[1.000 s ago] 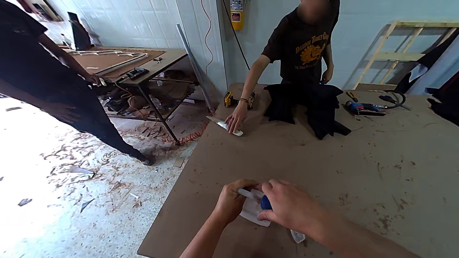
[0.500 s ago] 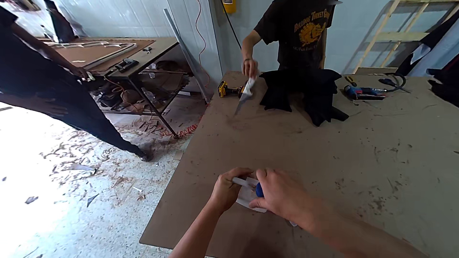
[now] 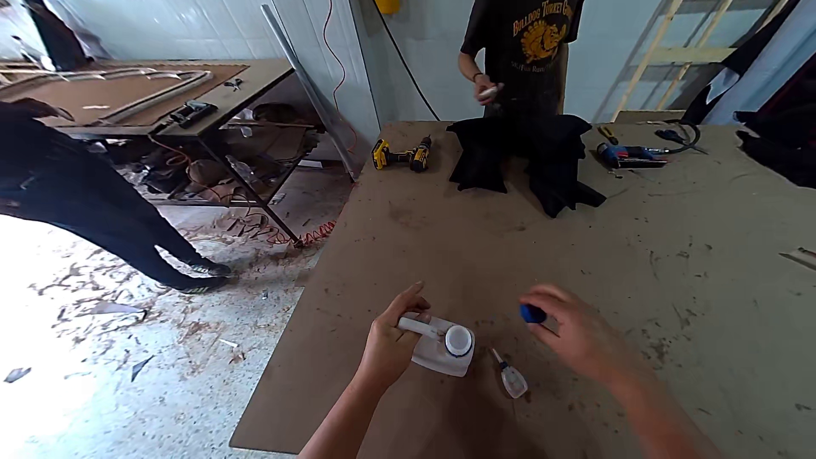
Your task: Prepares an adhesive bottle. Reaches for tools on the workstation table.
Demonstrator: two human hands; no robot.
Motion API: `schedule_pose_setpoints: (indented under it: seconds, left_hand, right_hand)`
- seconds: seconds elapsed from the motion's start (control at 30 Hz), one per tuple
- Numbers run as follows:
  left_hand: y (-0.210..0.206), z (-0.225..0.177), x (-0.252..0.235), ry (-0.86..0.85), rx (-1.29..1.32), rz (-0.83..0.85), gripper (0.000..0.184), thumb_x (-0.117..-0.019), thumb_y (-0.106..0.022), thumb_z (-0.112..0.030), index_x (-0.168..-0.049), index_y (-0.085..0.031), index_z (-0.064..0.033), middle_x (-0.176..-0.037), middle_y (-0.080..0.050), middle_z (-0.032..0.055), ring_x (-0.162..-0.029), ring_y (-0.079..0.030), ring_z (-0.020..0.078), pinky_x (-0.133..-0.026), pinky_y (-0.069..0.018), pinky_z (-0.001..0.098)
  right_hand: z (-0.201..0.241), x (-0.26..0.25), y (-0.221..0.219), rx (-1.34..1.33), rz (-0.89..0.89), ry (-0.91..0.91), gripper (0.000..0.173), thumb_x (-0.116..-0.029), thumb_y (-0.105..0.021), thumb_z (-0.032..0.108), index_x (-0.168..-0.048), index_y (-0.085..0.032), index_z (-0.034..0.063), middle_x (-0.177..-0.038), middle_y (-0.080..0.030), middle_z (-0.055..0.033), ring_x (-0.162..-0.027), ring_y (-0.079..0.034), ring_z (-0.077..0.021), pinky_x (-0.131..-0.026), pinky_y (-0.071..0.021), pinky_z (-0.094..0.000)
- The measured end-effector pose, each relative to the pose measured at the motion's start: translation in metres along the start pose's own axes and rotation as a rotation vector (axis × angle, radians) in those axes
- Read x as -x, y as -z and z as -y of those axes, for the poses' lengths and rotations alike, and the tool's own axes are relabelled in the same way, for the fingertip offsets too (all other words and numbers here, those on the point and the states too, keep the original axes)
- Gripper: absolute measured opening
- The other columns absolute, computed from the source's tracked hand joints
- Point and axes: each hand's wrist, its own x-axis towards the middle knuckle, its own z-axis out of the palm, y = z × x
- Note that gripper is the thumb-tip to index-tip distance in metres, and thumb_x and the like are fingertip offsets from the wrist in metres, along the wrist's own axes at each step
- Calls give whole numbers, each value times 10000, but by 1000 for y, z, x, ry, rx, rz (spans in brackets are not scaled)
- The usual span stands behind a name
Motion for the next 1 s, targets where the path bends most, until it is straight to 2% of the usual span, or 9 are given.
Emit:
schedule_pose_setpoints:
  seconds: [0.1,0.2,0.33,0.4,0.5,0.63,0.77,0.83,1.0]
  left_hand:
    - [2,7,15,12,21,-35,635,-929,-720,-342,-1508,-503,-197,-1256,-702,-17,-1139,-680,156,-969,-602,368]
    - [10,23,28,-10,70,61,1016,-763,-844,-605,-1571,-403,-177,-1414,-626,36,-1300,-600,224,-1071,-549,444]
    - [15,48,28,62,131,206,1149,-630,-977,-449,-1572,-394,-143,-1416,-640,27,-1317,-601,202,-1113,-527,413]
    - [20,51,20,106,122,275,1112,-616,-997,-372,-1550,-439,-139,-1365,-671,19,-1270,-632,173,-1107,-533,382]
    - [25,42,9,135,68,352,969,-607,-1006,-322,-1437,-551,-114,-1275,-714,12,-1193,-673,149,-1066,-561,360]
    - [26,32,14,64,66,363,836,-633,-996,-283,-1354,-604,-129,-1254,-719,3,-1169,-684,155,-1039,-581,364]
    - [19,24,20,-17,73,347,782,-677,-975,-322,-1348,-605,-165,-1251,-718,13,-1161,-690,183,-1027,-592,380]
    - [16,21,18,-43,28,356,768,-690,-962,-369,-1351,-606,-205,-1237,-720,-17,-1158,-689,165,-1031,-590,381]
    - [1,18,12,-58,22,402,769,-713,-945,-405,-1374,-588,-239,-1255,-706,-31,-1166,-682,166,-1032,-592,388]
  right_hand:
    - [-65,33,-47,116,144,-375,464,-936,-738,335,-1373,-651,204,-1338,-646,-78,-1182,-652,-263,-992,-553,-501]
    - [-79,61,-75,156,38,-478,496,-935,-738,386,-1385,-650,198,-1402,-617,-102,-1256,-613,-307,-1027,-526,-529]
    - [-47,83,-91,134,-248,-359,539,-929,-708,442,-1347,-661,106,-1361,-638,-167,-1208,-635,-372,-970,-531,-598]
    - [-22,89,-98,37,-159,-382,562,-956,-636,565,-1246,-704,87,-1195,-699,-145,-1079,-689,-314,-907,-581,-550]
    - [0,92,-112,42,48,-489,679,-881,-634,700,-1192,-704,100,-1185,-684,-120,-1120,-662,-301,-941,-566,-497]
    - [8,86,-113,11,167,-568,511,-880,-722,512,-1176,-676,98,-1187,-664,-110,-1144,-634,-286,-988,-528,-458]
    - [1,85,-99,-343,62,-668,426,-936,-711,436,-1179,-653,91,-976,-700,-62,-855,-690,-193,-788,-595,-404]
    - [1,81,-96,-698,-96,-660,424,-928,-736,405,-1158,-624,67,-962,-711,-46,-845,-701,-171,-769,-610,-372]
    - [37,55,-83,-1339,-248,-588,288,-1020,-627,149,-1219,-497,-14,-1133,-713,-217,-991,-737,-339,-876,-628,-473]
